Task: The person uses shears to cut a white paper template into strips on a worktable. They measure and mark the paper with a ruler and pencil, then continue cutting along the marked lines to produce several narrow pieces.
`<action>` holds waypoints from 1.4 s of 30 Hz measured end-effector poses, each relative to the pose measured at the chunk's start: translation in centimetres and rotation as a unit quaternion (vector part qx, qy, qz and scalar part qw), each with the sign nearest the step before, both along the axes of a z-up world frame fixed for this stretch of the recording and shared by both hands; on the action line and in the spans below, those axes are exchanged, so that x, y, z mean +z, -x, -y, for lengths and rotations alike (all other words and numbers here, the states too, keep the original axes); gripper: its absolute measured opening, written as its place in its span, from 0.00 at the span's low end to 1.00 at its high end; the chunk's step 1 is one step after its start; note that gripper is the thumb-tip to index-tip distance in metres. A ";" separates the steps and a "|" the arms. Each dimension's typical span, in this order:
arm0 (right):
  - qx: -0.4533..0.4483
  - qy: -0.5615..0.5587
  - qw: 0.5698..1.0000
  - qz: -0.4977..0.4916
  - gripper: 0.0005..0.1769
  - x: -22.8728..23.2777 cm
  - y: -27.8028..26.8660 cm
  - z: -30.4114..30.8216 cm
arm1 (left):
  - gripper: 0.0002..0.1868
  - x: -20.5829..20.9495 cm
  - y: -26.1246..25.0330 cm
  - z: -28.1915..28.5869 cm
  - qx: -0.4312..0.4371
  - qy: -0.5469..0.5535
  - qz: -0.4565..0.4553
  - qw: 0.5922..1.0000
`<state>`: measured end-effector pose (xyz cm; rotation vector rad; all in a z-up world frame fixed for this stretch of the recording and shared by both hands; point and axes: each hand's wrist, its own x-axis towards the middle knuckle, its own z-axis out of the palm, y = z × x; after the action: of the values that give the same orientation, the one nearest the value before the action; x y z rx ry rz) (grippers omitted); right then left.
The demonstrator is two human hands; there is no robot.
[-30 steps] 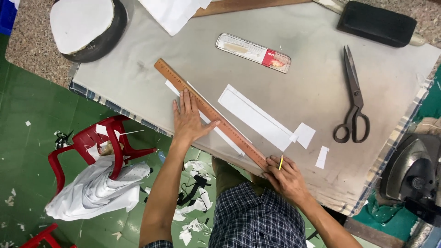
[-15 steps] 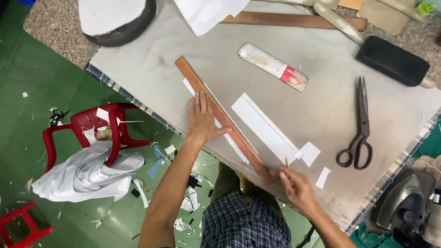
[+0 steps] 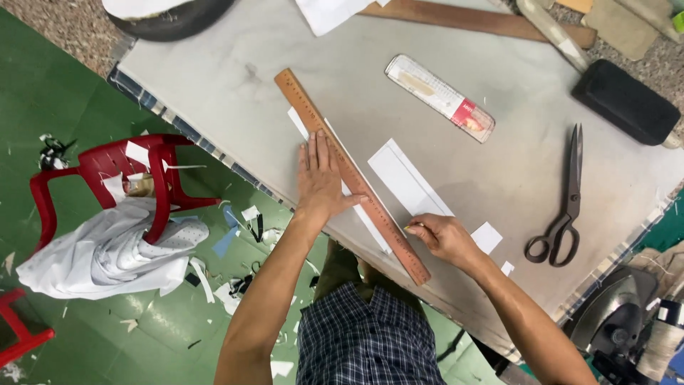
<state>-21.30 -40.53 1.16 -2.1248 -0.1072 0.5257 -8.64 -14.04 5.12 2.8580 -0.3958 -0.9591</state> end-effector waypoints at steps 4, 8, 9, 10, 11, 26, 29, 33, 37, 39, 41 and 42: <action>0.018 0.014 1.000 -0.020 0.12 0.7 -0.8 -0.8 | 0.74 0.4 -0.2 0.0 0.007 -0.001 -0.020 1.000; 0.034 0.018 0.999 -0.009 0.12 0.1 -1.4 -1.1 | 0.74 1.2 -0.5 0.0 0.006 -0.015 -0.031 0.999; 0.043 0.026 0.999 -0.010 0.12 0.0 -1.7 -1.2 | 0.73 0.8 -0.6 0.0 0.007 -0.010 -0.034 0.999; 0.050 0.034 0.998 -0.015 0.12 0.0 -1.6 -1.1 | 0.72 0.4 -0.4 0.0 0.007 -0.004 -0.040 0.999; 0.051 0.033 0.998 -0.017 0.12 0.0 -1.7 -1.2 | 0.72 0.8 -0.5 -0.2 0.008 -0.005 -0.042 0.999; 0.097 0.027 0.995 0.029 0.12 -1.3 -6.3 -3.6 | 0.73 0.9 -0.5 -0.6 0.018 0.029 -0.046 0.998; 0.110 0.015 0.992 0.054 0.11 -1.0 -10.3 -6.1 | 0.74 1.1 -0.7 -1.0 0.005 0.026 -0.022 0.999; 0.127 0.008 0.985 0.118 0.11 -1.7 -15.8 -9.2 | 0.73 1.6 -0.9 -1.3 0.005 0.040 -0.018 0.999; 0.108 0.021 0.973 0.203 0.13 -5.1 -21.0 -11.3 | 0.71 0.8 -1.2 -1.5 -0.004 0.042 -0.030 0.999; 0.096 -0.004 0.976 0.195 0.13 -5.1 -23.1 -12.4 | 0.70 0.5 -1.2 -1.4 0.004 0.041 -0.034 0.999; 0.082 -0.030 0.978 0.187 0.13 -5.6 -24.0 -13.1 | 0.69 0.2 -1.2 -1.3 0.010 0.038 -0.039 0.998; 0.068 -0.042 0.980 0.182 0.13 -6.1 -23.8 -13.0 | 0.69 0.0 -1.2 -1.3 0.009 0.039 -0.037 0.999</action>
<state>2.52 -27.55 -4.93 -2.1183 -0.4765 0.2009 -7.45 -12.74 5.13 2.7438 -0.3910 -1.0192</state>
